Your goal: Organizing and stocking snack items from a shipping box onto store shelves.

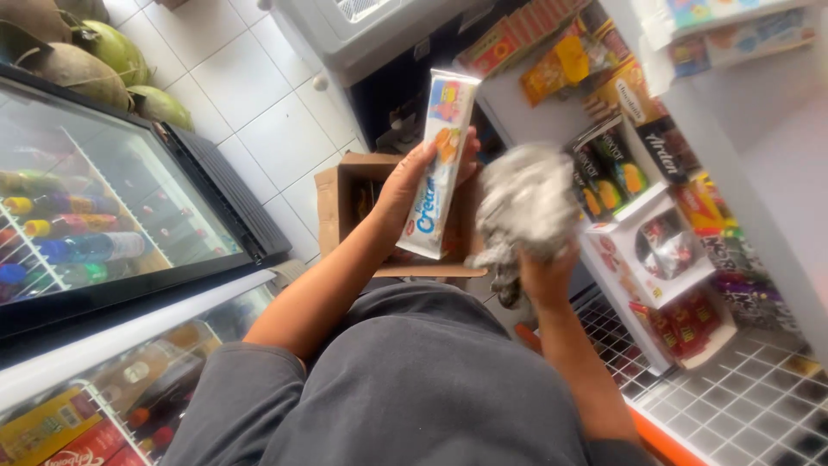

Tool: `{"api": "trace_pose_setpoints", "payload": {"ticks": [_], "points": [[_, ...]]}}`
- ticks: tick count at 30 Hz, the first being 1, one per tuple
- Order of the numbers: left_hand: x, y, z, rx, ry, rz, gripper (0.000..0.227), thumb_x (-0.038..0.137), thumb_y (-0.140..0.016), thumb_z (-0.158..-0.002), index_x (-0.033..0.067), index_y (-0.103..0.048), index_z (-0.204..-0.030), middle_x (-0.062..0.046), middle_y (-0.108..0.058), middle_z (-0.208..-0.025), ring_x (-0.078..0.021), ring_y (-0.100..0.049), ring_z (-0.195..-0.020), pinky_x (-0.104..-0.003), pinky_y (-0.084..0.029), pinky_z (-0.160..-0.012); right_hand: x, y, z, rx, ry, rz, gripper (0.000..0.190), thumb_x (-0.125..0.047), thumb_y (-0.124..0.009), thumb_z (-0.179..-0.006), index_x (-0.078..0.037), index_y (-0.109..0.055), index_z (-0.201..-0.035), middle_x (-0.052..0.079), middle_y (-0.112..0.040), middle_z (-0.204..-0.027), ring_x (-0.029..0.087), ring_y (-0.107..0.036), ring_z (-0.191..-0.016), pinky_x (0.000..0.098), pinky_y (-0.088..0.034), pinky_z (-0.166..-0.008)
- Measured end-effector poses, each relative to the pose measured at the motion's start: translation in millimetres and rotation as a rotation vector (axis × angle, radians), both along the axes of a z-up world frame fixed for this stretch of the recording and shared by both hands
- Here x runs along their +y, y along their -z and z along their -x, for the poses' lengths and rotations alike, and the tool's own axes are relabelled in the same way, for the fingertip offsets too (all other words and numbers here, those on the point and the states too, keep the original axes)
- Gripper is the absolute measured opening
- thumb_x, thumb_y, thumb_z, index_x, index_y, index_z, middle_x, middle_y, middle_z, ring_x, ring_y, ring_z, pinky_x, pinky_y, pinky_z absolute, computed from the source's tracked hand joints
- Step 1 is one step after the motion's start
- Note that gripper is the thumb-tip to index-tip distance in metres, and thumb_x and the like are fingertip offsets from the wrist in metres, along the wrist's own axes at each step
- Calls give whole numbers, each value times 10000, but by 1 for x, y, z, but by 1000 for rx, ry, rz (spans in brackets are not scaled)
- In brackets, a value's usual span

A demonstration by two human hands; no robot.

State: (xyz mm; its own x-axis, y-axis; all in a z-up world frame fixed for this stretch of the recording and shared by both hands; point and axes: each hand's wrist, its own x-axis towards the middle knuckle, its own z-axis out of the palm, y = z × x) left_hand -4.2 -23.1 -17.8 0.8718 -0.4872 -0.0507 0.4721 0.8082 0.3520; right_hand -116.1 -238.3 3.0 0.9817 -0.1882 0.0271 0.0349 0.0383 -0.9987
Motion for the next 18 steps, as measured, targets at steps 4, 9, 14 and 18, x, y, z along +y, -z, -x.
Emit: {"api": "trace_pose_setpoints", "payload": {"ticks": [4, 9, 14, 18], "points": [[-29, 28, 12, 189, 65, -293, 562, 228, -642, -1100, -81, -438, -1522, -339, -559, -1354, -406, -608, -1121, -564, -472, -1005, 8, -17, -21, 110, -97, 58, 386, -181, -704, -982, -48, -613, -1333, 74, -749, -1125, 206, -757, -1032, 376, -655, -886], [-49, -25, 23, -558, -286, -775, 742, 281, -643, -1069, 75, -235, -1654, -158, -572, -1389, -206, -585, -1239, -379, -498, -1090, 18, -7, -20, -49, 116, 189, 349, -93, -789, -971, -5, -656, -1282, 97, -722, -1193, 185, -680, -1097, 318, -547, -980], [-59, 10, 47, -592, -131, -687, 645, 344, -474, -1136, 108, -197, -1668, -159, -368, -1639, -255, -371, -1521, -437, -327, -1269, 20, -14, -5, -71, 42, 155, 343, -118, -770, -913, 2, -643, -1208, 99, -727, -1145, 174, -713, -1052, 323, -588, -916], [-57, -9, 50, 96, 249, -550, 683, 555, -282, -1037, 120, -396, -1552, -170, -548, -1434, -273, -556, -1286, -452, -466, -1069, -7, -26, 0, -34, -78, 296, 318, -121, -782, -869, -11, -693, -1153, 133, -776, -1094, 241, -787, -1010, 383, -637, -878]]}}
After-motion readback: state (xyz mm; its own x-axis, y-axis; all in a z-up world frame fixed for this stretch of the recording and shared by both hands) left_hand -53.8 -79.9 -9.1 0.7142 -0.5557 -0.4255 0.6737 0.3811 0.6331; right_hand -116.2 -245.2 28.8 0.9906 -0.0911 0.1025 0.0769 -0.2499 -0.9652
